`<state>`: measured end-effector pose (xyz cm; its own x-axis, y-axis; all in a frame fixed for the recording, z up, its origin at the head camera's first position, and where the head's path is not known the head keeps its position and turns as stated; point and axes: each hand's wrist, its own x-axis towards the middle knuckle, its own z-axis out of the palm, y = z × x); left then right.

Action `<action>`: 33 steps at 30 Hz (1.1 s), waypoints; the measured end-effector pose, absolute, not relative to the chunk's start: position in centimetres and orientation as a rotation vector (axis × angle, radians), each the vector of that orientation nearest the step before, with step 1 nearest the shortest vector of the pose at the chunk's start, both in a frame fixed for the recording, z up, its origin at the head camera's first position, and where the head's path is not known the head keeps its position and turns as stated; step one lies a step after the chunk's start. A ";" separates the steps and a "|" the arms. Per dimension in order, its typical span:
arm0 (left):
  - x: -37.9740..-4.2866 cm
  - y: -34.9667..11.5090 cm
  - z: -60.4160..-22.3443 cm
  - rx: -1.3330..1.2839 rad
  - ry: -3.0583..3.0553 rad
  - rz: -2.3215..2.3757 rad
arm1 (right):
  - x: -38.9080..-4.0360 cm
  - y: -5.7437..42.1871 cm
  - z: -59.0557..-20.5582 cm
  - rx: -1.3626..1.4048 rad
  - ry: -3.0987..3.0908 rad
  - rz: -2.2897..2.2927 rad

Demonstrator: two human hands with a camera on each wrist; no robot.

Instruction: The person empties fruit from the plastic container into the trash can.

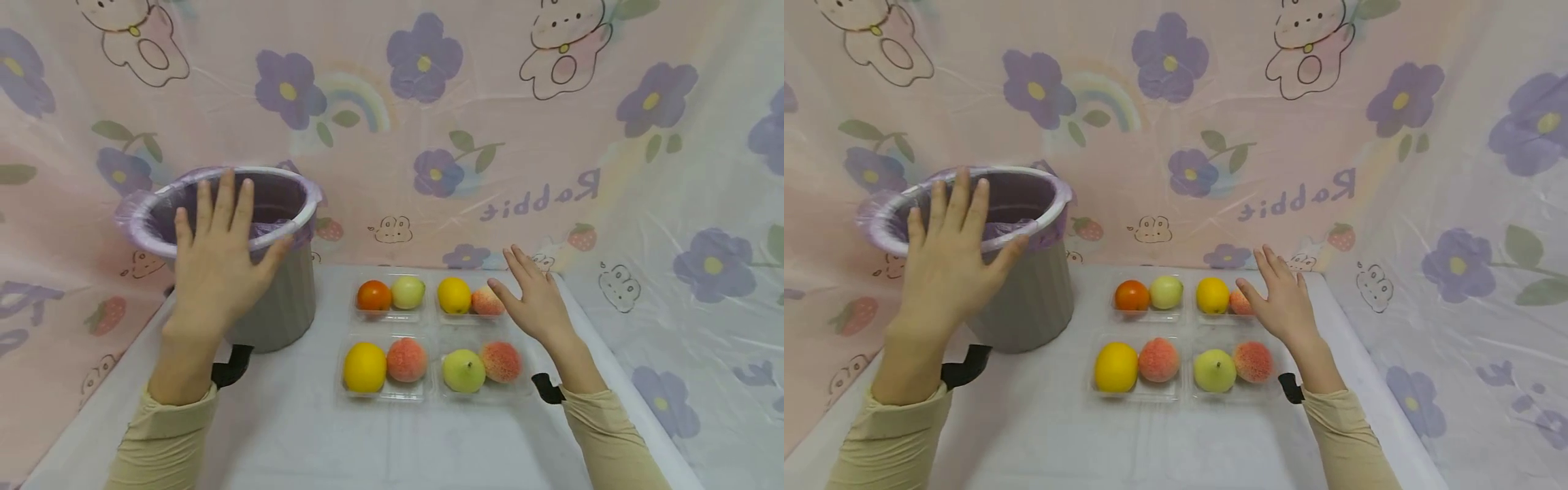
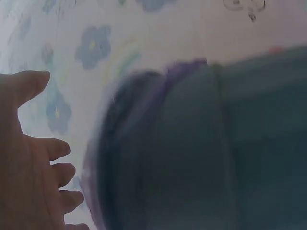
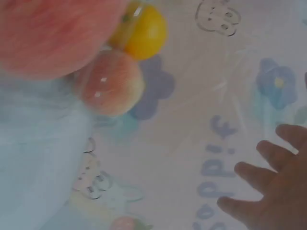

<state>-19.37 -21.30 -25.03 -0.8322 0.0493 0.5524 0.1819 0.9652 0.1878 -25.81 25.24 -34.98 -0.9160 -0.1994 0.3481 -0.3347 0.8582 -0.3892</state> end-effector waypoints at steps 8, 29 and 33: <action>-17.3 -28.1 -25.9 -0.028 -2.609 -0.439 | -26.3 29.4 -38.8 0.432 -2.730 0.813; -18.8 -35.0 -29.0 -0.292 -2.567 -0.592 | -25.8 33.7 -45.8 0.366 -2.810 1.005; -19.0 -35.1 -29.1 -0.289 -2.518 -0.614 | -26.0 33.1 -45.9 0.383 -2.846 1.026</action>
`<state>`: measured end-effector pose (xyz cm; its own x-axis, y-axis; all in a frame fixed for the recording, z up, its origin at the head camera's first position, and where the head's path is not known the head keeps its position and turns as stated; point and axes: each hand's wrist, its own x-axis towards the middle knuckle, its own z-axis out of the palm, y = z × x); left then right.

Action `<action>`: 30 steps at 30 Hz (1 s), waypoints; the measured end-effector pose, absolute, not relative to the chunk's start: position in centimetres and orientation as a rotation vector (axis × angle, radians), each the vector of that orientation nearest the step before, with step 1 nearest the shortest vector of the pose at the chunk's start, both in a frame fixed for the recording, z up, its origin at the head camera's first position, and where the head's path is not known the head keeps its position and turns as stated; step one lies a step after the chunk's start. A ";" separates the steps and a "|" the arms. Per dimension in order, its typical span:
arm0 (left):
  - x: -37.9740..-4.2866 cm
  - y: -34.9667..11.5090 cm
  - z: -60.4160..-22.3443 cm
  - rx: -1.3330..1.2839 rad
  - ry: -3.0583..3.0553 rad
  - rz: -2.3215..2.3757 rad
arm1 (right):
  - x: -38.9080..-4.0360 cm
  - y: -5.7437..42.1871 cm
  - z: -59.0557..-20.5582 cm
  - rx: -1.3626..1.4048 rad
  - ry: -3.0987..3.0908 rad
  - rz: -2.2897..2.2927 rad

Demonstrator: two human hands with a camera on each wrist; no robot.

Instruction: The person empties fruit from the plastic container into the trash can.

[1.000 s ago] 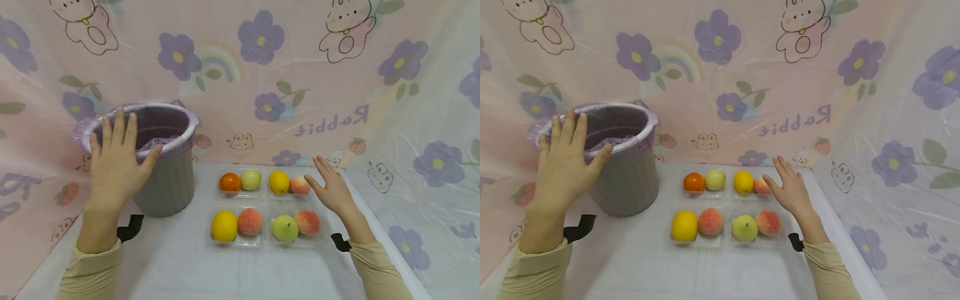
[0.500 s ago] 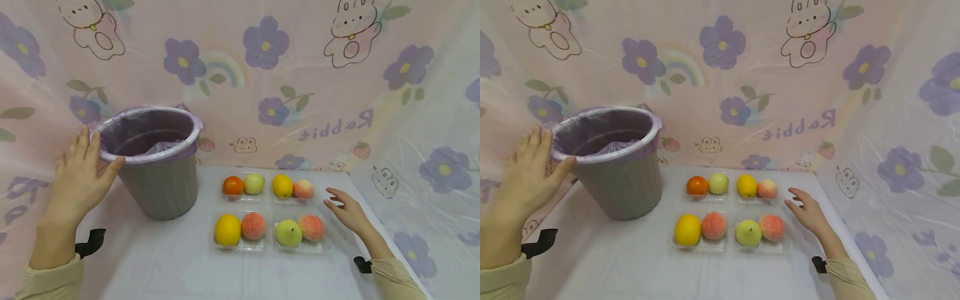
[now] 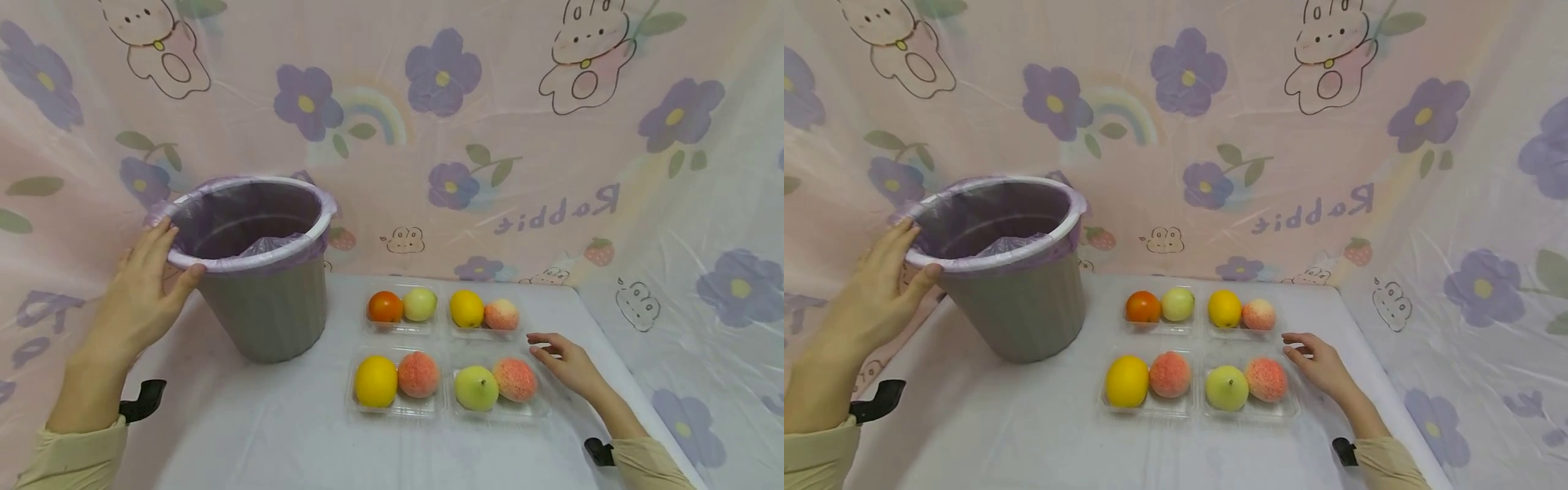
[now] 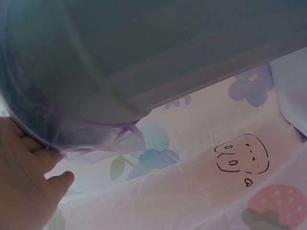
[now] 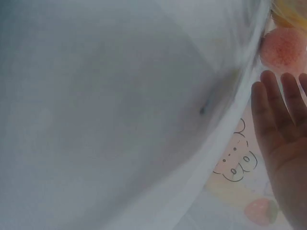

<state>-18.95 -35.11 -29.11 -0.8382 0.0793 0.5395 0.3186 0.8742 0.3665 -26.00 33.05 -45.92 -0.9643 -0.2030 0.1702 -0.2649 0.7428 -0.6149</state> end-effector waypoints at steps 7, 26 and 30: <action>-18.9 -34.8 -29.0 -0.279 -2.459 -0.613 | -26.1 32.8 -46.5 0.418 -2.862 1.116; -18.9 -34.8 -29.6 -0.292 -2.471 -0.617 | -25.9 31.6 -47.0 0.424 -2.931 1.206; -18.9 -34.8 -29.5 -0.292 -2.470 -0.616 | -26.0 31.5 -47.0 0.405 -2.949 1.230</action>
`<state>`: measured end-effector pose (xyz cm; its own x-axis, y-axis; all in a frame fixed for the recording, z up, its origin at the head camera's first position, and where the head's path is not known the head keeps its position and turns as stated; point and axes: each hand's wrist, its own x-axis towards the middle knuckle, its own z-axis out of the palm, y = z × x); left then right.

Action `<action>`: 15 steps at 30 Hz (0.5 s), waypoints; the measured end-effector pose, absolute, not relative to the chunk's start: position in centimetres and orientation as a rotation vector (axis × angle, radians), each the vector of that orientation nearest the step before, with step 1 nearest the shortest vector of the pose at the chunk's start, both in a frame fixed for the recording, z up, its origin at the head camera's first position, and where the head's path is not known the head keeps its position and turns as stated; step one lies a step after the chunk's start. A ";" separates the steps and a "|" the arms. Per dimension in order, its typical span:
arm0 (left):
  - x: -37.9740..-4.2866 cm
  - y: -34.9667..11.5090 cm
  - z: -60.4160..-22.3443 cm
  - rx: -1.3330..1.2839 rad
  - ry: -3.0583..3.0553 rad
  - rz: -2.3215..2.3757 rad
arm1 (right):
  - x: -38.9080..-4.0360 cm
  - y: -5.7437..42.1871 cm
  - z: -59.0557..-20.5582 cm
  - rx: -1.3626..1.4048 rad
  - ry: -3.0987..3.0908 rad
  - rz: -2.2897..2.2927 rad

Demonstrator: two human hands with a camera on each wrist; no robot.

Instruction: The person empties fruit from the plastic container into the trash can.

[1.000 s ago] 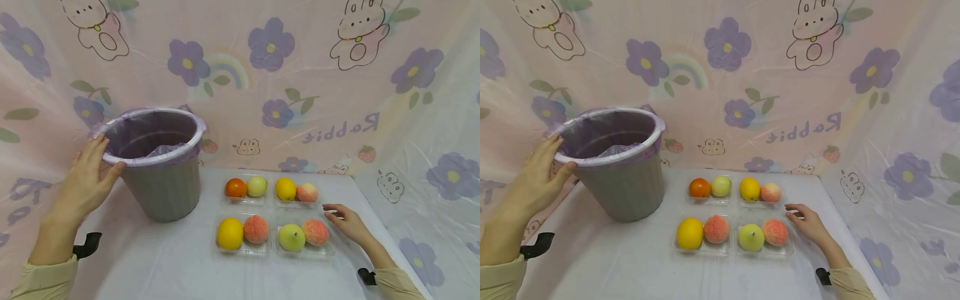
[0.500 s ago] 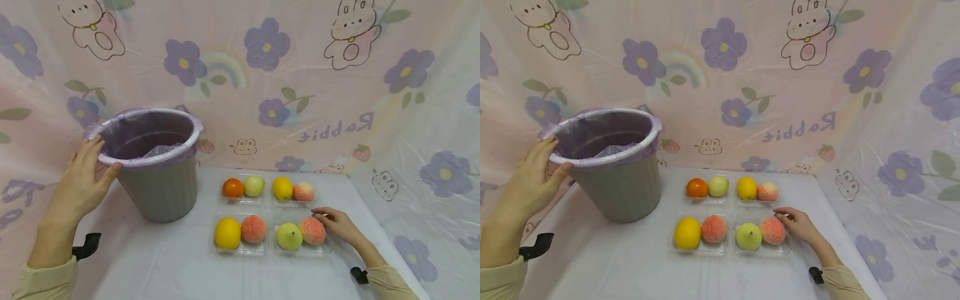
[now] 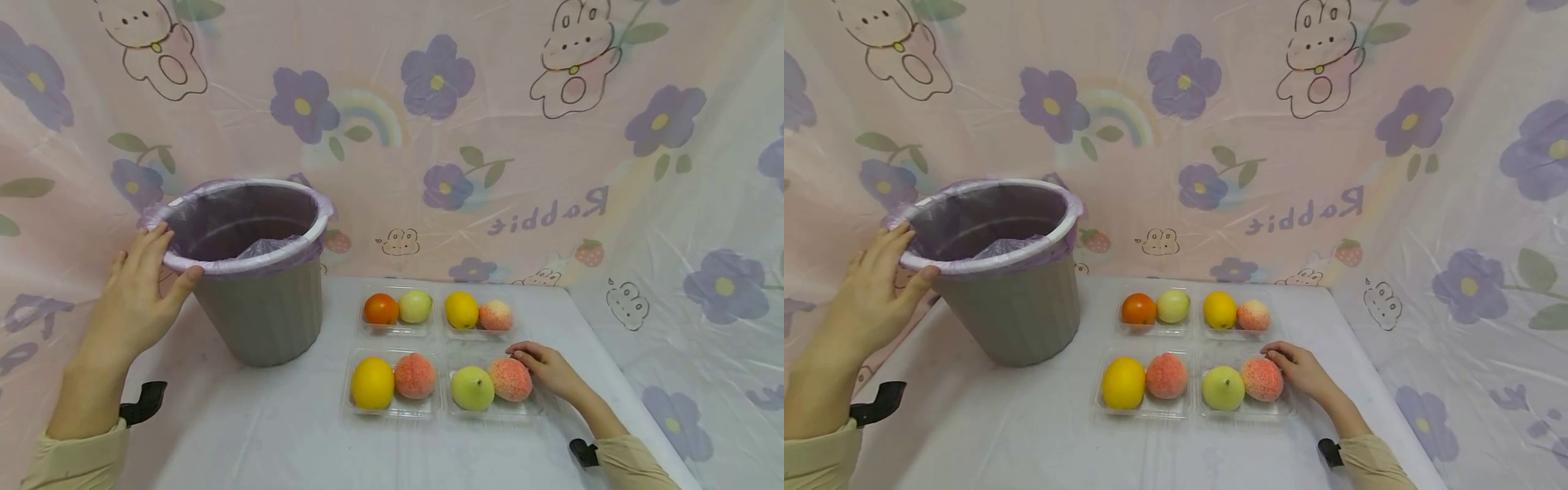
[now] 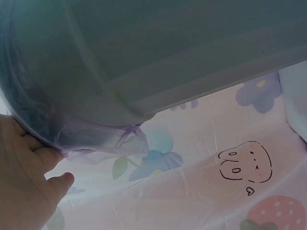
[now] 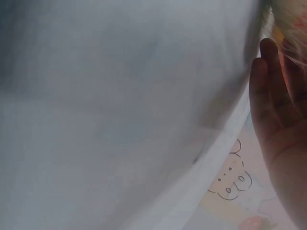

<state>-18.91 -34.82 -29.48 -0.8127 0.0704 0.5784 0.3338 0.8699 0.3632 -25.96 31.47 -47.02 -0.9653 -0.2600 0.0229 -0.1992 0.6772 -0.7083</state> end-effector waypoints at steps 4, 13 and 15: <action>-19.0 -34.8 -29.4 -0.301 -2.472 -0.618 | -25.7 31.4 -47.0 -0.367 2.794 -1.168; -19.2 -34.9 -29.3 -0.300 -2.477 -0.609 | -25.2 31.1 -46.3 -0.337 2.765 -1.248; -19.2 -35.0 -29.2 -0.299 -2.478 -0.608 | -25.0 31.0 -46.0 -0.323 2.752 -1.264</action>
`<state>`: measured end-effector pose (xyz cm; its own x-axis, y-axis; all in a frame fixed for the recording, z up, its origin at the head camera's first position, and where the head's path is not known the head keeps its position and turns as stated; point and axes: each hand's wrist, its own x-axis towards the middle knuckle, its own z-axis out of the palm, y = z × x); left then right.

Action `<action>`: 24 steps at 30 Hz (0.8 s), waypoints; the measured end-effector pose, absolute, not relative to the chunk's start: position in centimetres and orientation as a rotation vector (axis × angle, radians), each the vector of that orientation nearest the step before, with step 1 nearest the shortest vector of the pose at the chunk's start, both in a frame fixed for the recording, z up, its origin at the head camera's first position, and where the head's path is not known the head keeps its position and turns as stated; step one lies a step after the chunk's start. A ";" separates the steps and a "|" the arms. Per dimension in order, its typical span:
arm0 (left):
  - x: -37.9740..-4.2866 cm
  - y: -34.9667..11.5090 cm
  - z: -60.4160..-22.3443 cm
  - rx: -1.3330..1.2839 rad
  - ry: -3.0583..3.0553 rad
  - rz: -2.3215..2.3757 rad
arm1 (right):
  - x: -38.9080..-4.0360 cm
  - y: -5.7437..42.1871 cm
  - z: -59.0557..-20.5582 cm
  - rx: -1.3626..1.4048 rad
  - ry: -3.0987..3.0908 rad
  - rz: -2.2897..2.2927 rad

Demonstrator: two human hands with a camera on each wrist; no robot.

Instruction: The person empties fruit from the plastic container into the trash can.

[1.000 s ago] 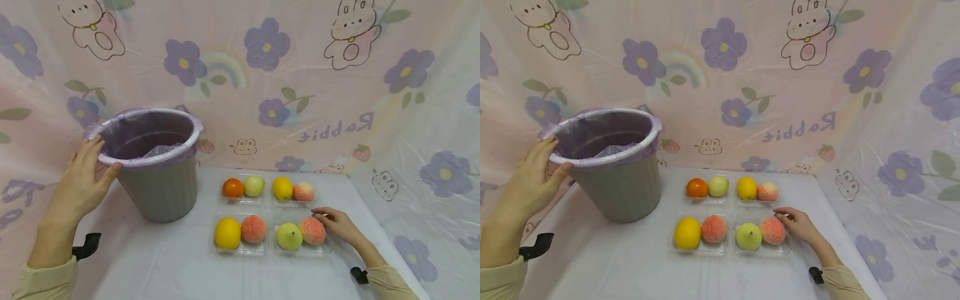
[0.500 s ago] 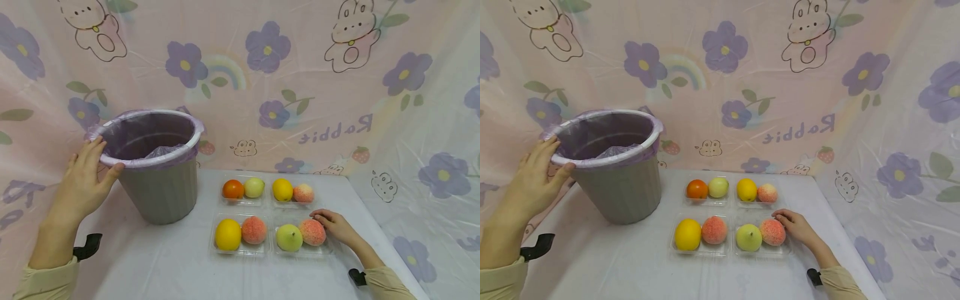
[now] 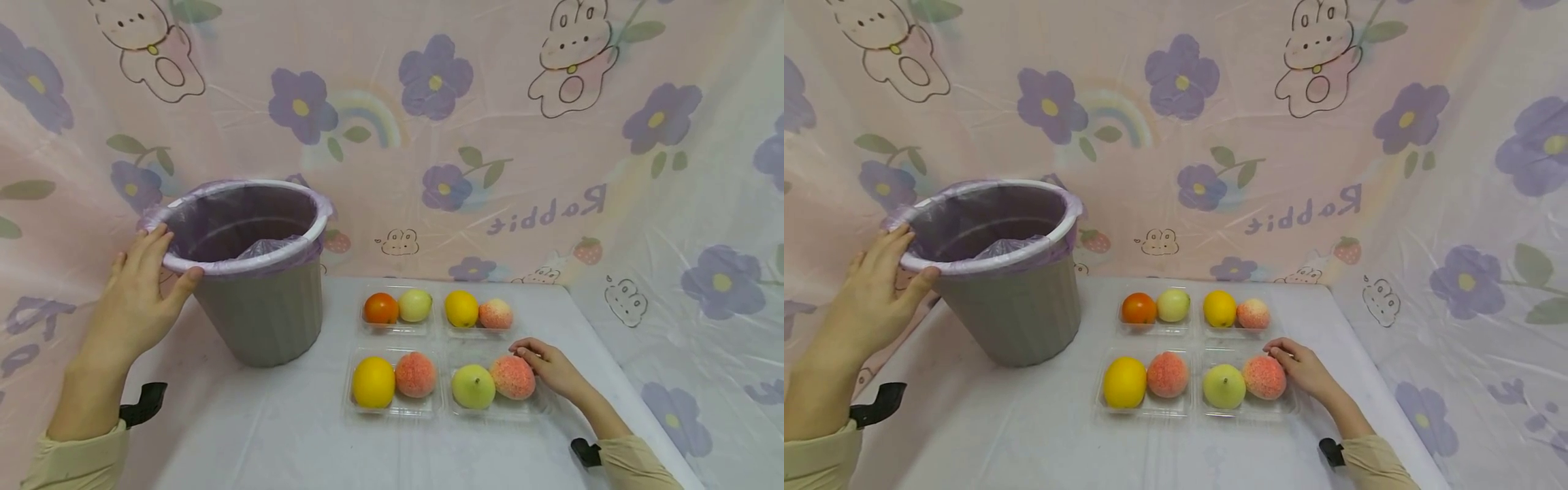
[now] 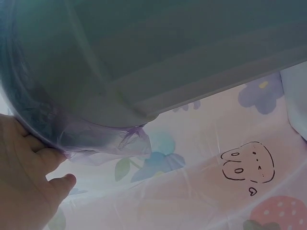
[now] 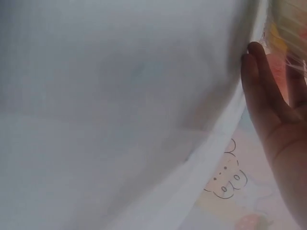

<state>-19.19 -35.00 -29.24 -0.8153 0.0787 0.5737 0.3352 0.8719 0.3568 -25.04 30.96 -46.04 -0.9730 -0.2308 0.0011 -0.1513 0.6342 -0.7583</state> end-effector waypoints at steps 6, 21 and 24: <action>-19.1 -35.0 -29.3 -0.299 -2.474 -0.606 | -24.7 30.7 -45.5 -0.250 2.683 -1.316; -19.0 -35.0 -29.3 -0.303 -2.472 -0.594 | -23.5 30.9 -44.8 -0.180 2.659 -1.387; -19.0 -34.9 -29.3 -0.304 -2.463 -0.594 | -23.2 31.1 -44.7 -0.196 2.664 -1.393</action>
<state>-18.98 -34.93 -29.34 -0.8052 0.0811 0.5874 0.3399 0.8748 0.3452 -23.25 31.08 -44.72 -0.9832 -0.1743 -0.0537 -0.0554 0.5659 -0.8226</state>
